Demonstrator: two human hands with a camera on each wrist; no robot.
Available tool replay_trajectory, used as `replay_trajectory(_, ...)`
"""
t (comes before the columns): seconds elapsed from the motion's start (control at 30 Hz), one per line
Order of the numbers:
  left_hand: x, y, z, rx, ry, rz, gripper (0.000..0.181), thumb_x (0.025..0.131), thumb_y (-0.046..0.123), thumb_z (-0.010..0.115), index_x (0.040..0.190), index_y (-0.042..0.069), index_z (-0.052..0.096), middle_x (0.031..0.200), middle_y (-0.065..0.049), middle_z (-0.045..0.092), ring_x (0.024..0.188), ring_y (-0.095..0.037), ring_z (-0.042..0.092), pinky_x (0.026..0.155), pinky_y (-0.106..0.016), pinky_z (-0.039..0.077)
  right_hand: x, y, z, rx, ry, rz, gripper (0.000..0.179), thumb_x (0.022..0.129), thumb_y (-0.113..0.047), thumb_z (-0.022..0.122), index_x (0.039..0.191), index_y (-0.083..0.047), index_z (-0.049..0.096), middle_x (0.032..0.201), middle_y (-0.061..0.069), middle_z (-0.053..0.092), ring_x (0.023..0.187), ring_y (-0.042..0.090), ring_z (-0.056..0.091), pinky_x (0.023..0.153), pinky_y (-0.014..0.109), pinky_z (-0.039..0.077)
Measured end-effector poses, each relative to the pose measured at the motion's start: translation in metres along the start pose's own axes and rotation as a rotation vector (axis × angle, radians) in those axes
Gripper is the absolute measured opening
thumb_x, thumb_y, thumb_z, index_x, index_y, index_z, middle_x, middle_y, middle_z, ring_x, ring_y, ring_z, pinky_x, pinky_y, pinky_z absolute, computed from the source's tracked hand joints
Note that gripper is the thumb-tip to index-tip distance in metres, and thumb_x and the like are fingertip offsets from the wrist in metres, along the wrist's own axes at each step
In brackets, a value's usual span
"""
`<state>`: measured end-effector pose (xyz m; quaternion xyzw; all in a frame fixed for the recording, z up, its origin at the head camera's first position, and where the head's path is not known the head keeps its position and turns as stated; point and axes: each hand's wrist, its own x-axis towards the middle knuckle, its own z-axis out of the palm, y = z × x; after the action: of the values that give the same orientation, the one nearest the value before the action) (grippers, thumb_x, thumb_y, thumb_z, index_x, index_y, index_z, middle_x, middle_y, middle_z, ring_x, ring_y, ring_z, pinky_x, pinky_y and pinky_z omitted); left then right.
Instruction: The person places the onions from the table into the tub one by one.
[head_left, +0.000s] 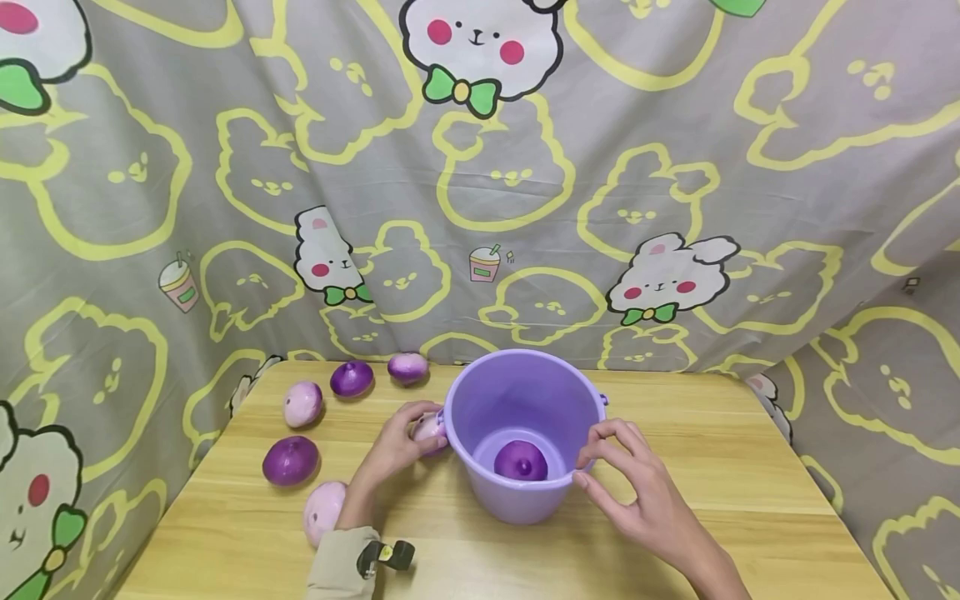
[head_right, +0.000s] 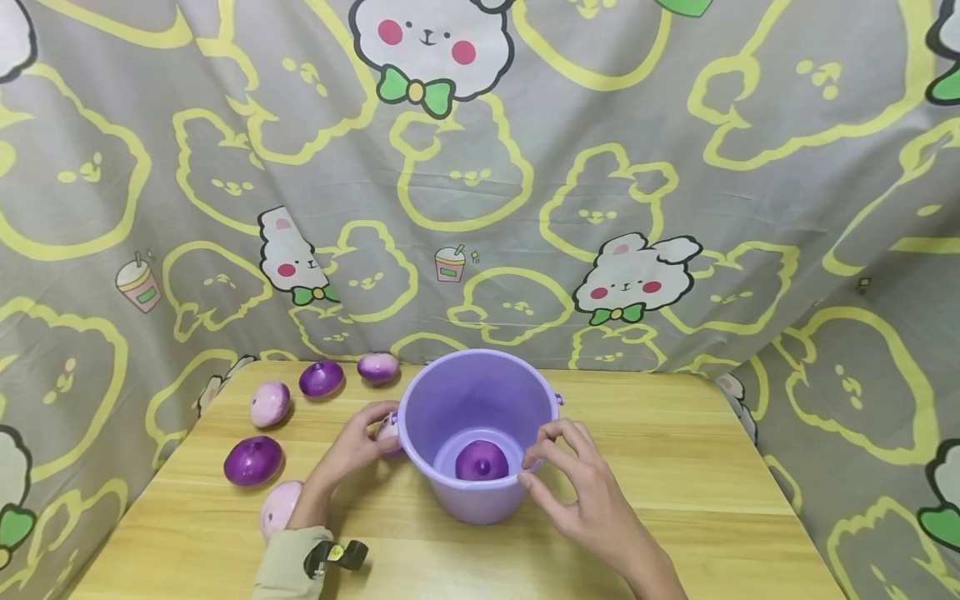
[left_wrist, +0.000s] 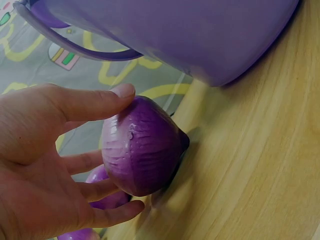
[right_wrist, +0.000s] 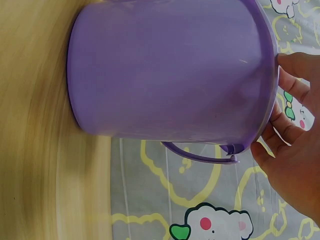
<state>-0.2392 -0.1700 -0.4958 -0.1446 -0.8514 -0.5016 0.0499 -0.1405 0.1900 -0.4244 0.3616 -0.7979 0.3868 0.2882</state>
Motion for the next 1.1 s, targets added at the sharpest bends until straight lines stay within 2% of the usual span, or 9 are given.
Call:
replay_trajectory(0.47, -0.0007, -0.0008, 0.0025, 0.008, -0.002, -0.055, 0.045, 0.079, 0.005, 0.087, 0.121, 0.008, 0.072, 0.128, -0.015, 0.066, 0.122, -0.038, 0.058, 0.104, -0.059, 0.044, -0.0005, 0.0007, 0.0001, 0.005, 0.003, -0.007, 0.028, 0.083, -0.006, 0.081, 0.101, -0.024, 0.070, 0.109, -0.004, 0.060, 0.109, 0.018, 0.051, 0.102, 0.023, 0.038)
replay_trajectory(0.67, -0.0012, -0.0018, 0.0016, 0.012, -0.006, -0.053, 0.044, 0.080, 0.005, 0.087, 0.121, 0.008, 0.072, 0.127, -0.014, 0.066, 0.121, -0.036, 0.059, 0.103, -0.058, 0.045, -0.0001, 0.0006, -0.0001, -0.001, -0.002, -0.002, 0.029, 0.083, -0.006, 0.081, 0.102, -0.026, 0.070, 0.110, -0.005, 0.059, 0.110, 0.017, 0.051, 0.101, 0.023, 0.038)
replay_trajectory(0.87, -0.0010, -0.0008, -0.0017, -0.022, 0.003, -0.082, 0.044, 0.081, 0.006, 0.086, 0.123, 0.012, 0.072, 0.129, -0.012, 0.065, 0.123, -0.035, 0.058, 0.105, -0.056, 0.044, 0.0001, 0.0003, -0.0004, -0.003, -0.001, -0.005, 0.030, 0.083, -0.006, 0.081, 0.102, -0.025, 0.070, 0.110, -0.004, 0.059, 0.109, 0.018, 0.051, 0.101, 0.023, 0.038)
replay_trajectory(1.1, -0.0032, 0.0007, -0.0046, -0.045, 0.041, -0.051, 0.044, 0.081, 0.001, 0.084, 0.123, 0.008, 0.071, 0.129, -0.015, 0.064, 0.122, -0.038, 0.058, 0.103, -0.060, 0.045, -0.0008, 0.0007, 0.0000, -0.006, -0.003, -0.006, 0.029, 0.083, -0.006, 0.081, 0.102, -0.026, 0.070, 0.110, -0.005, 0.059, 0.109, 0.017, 0.051, 0.100, 0.025, 0.039)
